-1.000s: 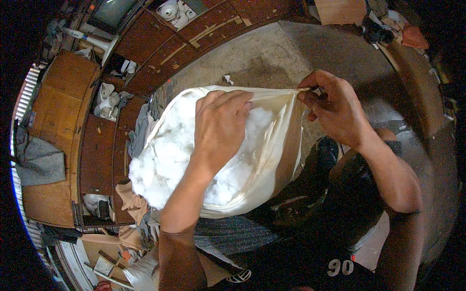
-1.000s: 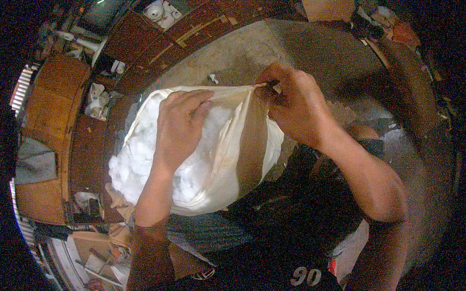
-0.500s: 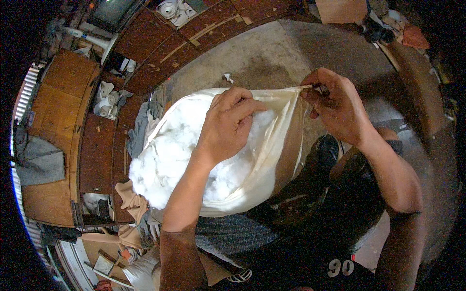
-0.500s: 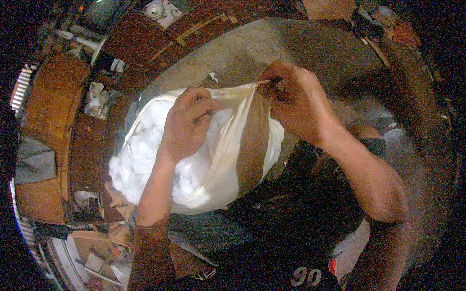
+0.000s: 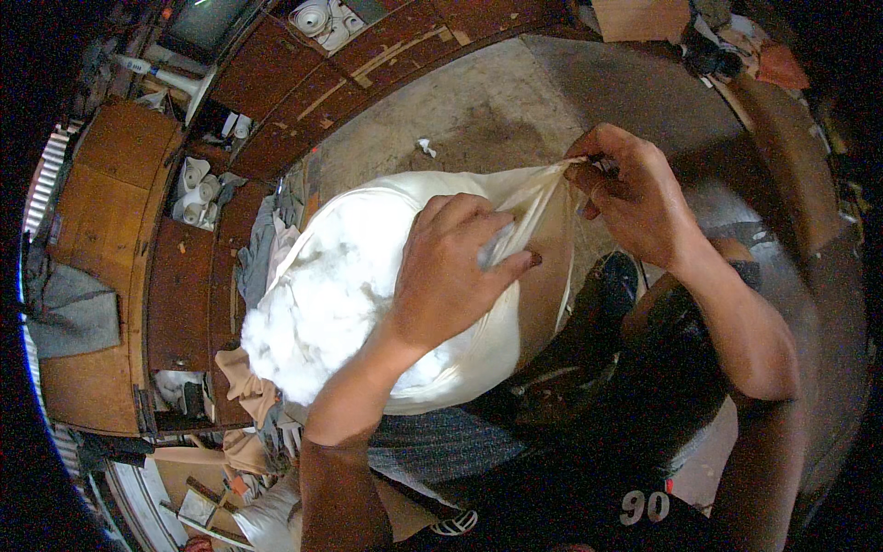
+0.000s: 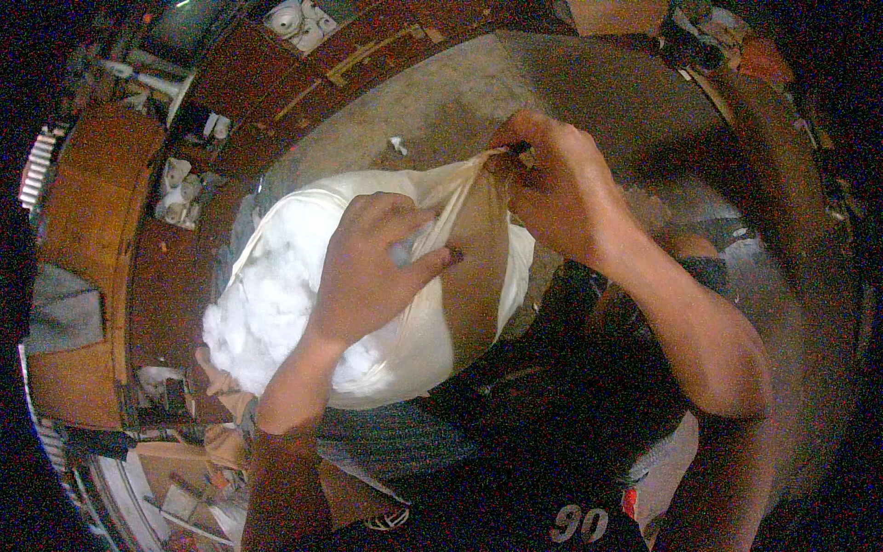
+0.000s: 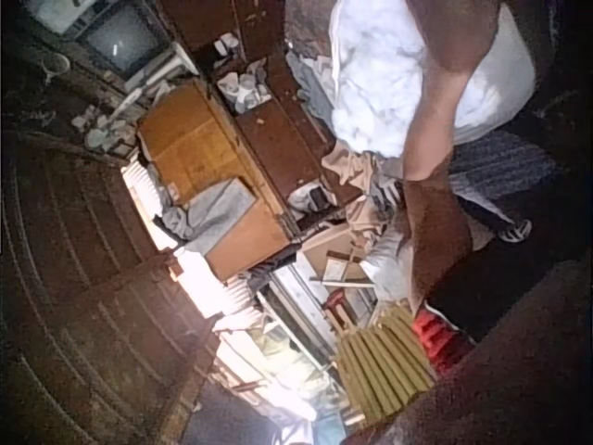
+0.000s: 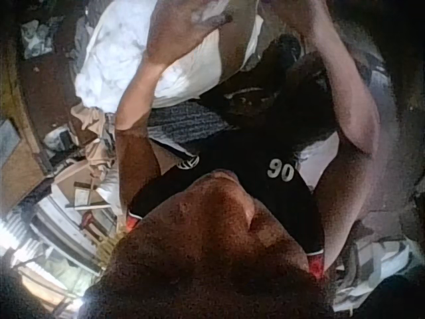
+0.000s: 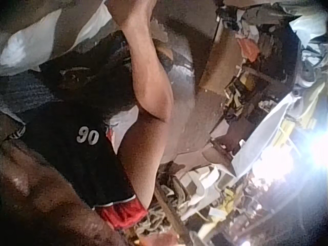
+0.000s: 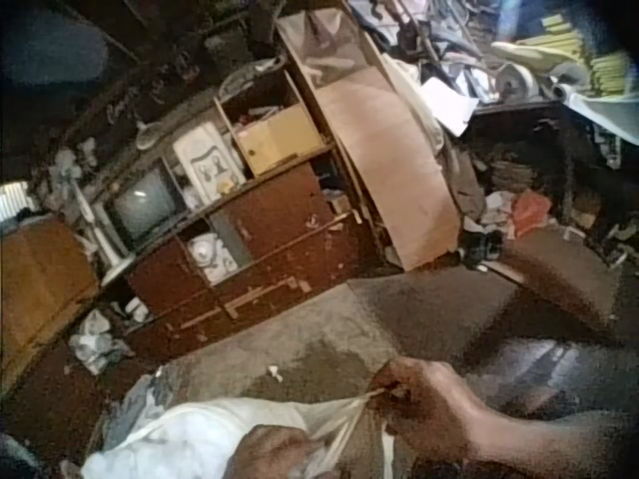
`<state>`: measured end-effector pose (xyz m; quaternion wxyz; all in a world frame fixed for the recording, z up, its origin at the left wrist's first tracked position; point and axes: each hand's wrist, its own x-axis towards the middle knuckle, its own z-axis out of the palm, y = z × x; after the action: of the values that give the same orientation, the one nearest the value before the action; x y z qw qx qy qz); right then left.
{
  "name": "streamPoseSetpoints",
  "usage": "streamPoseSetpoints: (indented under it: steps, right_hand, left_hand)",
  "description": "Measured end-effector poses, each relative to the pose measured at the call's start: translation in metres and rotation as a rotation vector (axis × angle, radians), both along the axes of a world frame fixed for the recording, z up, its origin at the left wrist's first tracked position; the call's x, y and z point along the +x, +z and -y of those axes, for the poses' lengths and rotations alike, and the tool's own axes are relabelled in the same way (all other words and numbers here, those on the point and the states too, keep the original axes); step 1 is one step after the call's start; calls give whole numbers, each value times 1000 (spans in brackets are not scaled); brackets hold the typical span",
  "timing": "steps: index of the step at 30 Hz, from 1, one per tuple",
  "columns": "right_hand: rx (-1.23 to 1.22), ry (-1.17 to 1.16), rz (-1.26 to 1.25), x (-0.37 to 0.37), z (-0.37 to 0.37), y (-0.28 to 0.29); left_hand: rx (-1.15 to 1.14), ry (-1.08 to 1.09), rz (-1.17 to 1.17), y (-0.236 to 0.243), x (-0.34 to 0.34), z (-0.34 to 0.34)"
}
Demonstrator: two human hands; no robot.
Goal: The person sews the opening of a white cotton-filled bag using a needle and thread. They repeatedly insert the needle, pull the thread through, and adjust the bag to continue stitching along the edge.
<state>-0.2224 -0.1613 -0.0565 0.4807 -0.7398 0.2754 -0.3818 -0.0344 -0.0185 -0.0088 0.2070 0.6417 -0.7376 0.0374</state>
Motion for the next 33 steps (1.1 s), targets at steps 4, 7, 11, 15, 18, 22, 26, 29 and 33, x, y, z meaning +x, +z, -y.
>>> streamPoseSetpoints:
  steps: [4,7,11,15,18,22,26,29,33]
  right_hand:
    - [-2,-14,-31,2,1,-1]
    - [-10,-15,-88,1,2,0]
    - [-44,-5,-23,1,3,-2]
    - [-52,-14,-79,1,5,-5]
    - [-22,-6,-84,1,6,-5]
    - [-2,13,-78,1,5,-2]
    - [10,-1,-111,0,4,0]
    - [7,5,-156,-1,4,1]
    - [4,-7,-94,-1,3,0]
  left_hand:
    - [39,-33,-42,-2,11,1]
    - [30,-83,-54,-2,16,2]
    - [35,-105,-74,-4,20,3]
    - [39,-115,-129,-3,22,5]
    - [84,-93,-110,1,20,4]
    - [73,13,-174,-2,11,2]
    - [-40,-47,-97,-7,10,4]
    - [-10,-82,-63,-10,13,4]
    - [3,-49,-81,-11,13,4]
